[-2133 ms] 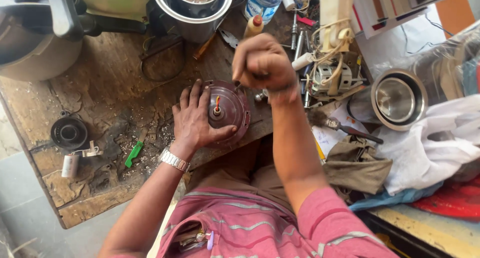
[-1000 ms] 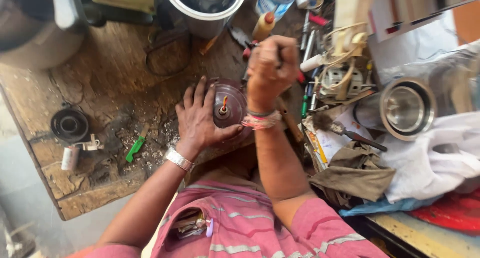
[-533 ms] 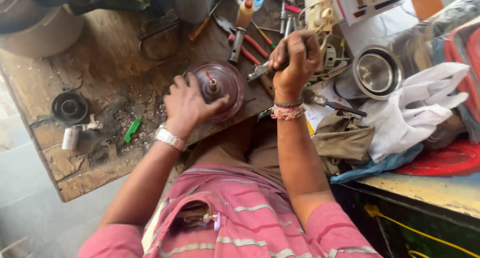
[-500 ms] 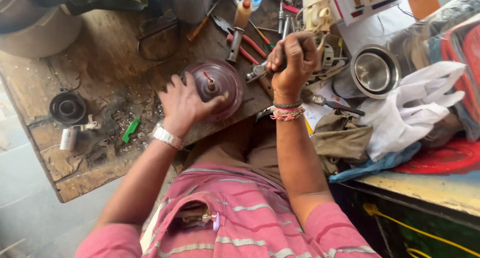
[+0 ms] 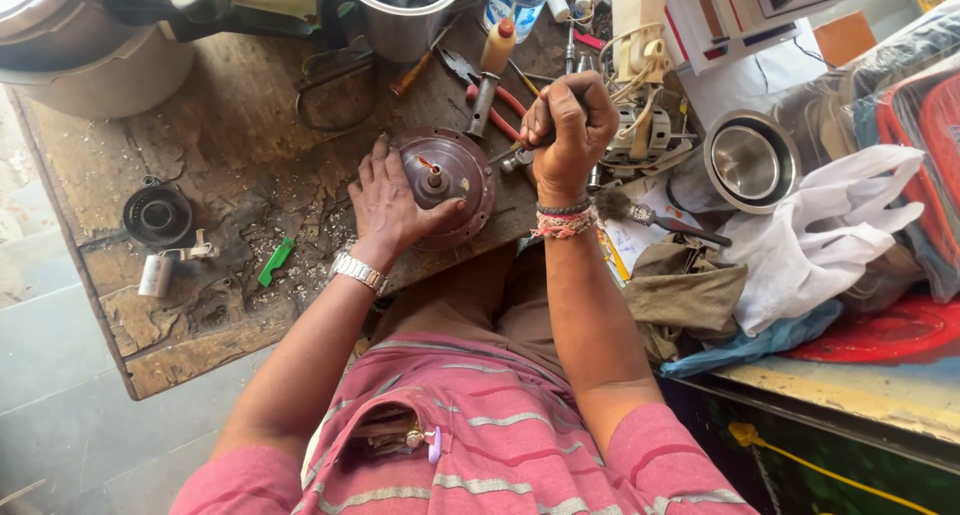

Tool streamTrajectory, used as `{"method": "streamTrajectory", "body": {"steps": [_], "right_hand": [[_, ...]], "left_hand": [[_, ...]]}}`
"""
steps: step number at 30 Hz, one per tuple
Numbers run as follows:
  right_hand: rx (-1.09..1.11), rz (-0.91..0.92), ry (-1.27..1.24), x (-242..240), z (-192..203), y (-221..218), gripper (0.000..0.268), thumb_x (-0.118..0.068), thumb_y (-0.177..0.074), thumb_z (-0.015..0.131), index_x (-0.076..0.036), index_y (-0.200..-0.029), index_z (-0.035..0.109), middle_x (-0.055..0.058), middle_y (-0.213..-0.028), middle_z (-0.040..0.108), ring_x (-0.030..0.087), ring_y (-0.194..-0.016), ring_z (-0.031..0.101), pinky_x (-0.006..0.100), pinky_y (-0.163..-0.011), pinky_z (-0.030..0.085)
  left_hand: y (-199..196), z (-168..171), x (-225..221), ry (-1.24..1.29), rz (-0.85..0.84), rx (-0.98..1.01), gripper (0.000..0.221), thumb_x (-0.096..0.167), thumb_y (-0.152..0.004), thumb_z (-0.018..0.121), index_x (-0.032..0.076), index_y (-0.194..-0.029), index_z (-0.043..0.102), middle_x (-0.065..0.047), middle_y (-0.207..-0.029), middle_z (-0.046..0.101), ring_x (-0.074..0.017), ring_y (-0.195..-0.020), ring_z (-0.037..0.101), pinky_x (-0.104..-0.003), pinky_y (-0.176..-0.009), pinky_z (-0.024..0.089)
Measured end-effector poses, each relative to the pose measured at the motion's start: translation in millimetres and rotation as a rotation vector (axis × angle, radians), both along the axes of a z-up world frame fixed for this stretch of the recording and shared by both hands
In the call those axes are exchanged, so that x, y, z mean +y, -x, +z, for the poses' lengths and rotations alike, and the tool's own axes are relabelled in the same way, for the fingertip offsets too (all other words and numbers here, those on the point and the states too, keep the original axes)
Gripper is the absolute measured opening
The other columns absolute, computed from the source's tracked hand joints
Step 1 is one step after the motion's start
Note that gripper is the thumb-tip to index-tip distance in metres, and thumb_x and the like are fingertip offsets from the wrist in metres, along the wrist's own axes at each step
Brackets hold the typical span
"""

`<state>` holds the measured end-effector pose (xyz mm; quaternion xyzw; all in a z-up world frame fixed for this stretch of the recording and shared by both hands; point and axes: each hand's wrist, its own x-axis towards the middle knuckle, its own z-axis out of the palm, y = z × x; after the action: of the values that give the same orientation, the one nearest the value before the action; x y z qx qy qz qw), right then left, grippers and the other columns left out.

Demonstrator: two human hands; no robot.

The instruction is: The person disassembles a circular electrical component, removes a plastic cover, and uses a hammer and screwdriver to adjust the central shaft. They repeatedly tap and pry at the component while seated at a cluttered workbench.

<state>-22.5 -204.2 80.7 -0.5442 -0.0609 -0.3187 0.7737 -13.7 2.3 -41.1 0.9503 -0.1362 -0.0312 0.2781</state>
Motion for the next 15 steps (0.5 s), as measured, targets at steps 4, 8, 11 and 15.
{"method": "streamTrajectory", "body": {"steps": [4, 8, 11, 15], "right_hand": [[0.026, -0.021, 0.001, -0.2, -5.0, 1.0, 0.017, -0.01, -0.104, 0.061, -0.001, -0.09, 0.057, 0.004, -0.067, 0.052, 0.011, -0.054, 0.047, 0.029, -0.051, 0.044], [0.001, -0.052, 0.067, -0.5, -8.1, 1.5, 0.014, -0.014, -0.105, 0.064, -0.001, -0.105, 0.062, 0.003, -0.072, 0.055, 0.011, -0.06, 0.052, 0.027, -0.054, 0.046], [0.064, -0.079, 0.082, -0.4, -8.7, 2.6, 0.016, -0.016, -0.105, 0.064, -0.003, -0.114, 0.061, 0.004, -0.08, 0.059, 0.011, -0.07, 0.057, 0.026, -0.055, 0.046], [0.06, -0.138, 0.111, -1.4, -6.7, 4.6, 0.018, -0.02, -0.106, 0.066, -0.003, -0.113, 0.063, 0.003, -0.081, 0.06, 0.011, -0.072, 0.058, 0.025, -0.058, 0.047]], "left_hand": [[-0.4, 0.8, -1.9, 0.002, 0.013, 0.027, 0.127, 0.077, -0.061, 0.082, -0.004, -0.148, 0.037, -0.021, -0.158, 0.033, -0.0408, -0.142, 0.032, -0.06, -0.108, 0.03], [2.2, 0.0, -3.1, 0.054, 0.037, -0.006, 0.127, 0.077, -0.06, 0.082, -0.004, -0.147, 0.037, -0.022, -0.155, 0.034, -0.0411, -0.142, 0.032, -0.06, -0.109, 0.03], [6.1, 0.8, -3.3, 0.082, 0.05, -0.034, 0.128, 0.076, -0.06, 0.082, -0.003, -0.149, 0.036, -0.024, -0.154, 0.034, -0.0439, -0.14, 0.032, -0.062, -0.108, 0.031], [5.9, 6.7, -5.7, 0.047, 0.045, 0.009, 0.123, 0.076, -0.061, 0.081, 0.006, -0.152, 0.037, -0.026, -0.153, 0.033, -0.0473, -0.137, 0.033, -0.064, -0.106, 0.031]]}}
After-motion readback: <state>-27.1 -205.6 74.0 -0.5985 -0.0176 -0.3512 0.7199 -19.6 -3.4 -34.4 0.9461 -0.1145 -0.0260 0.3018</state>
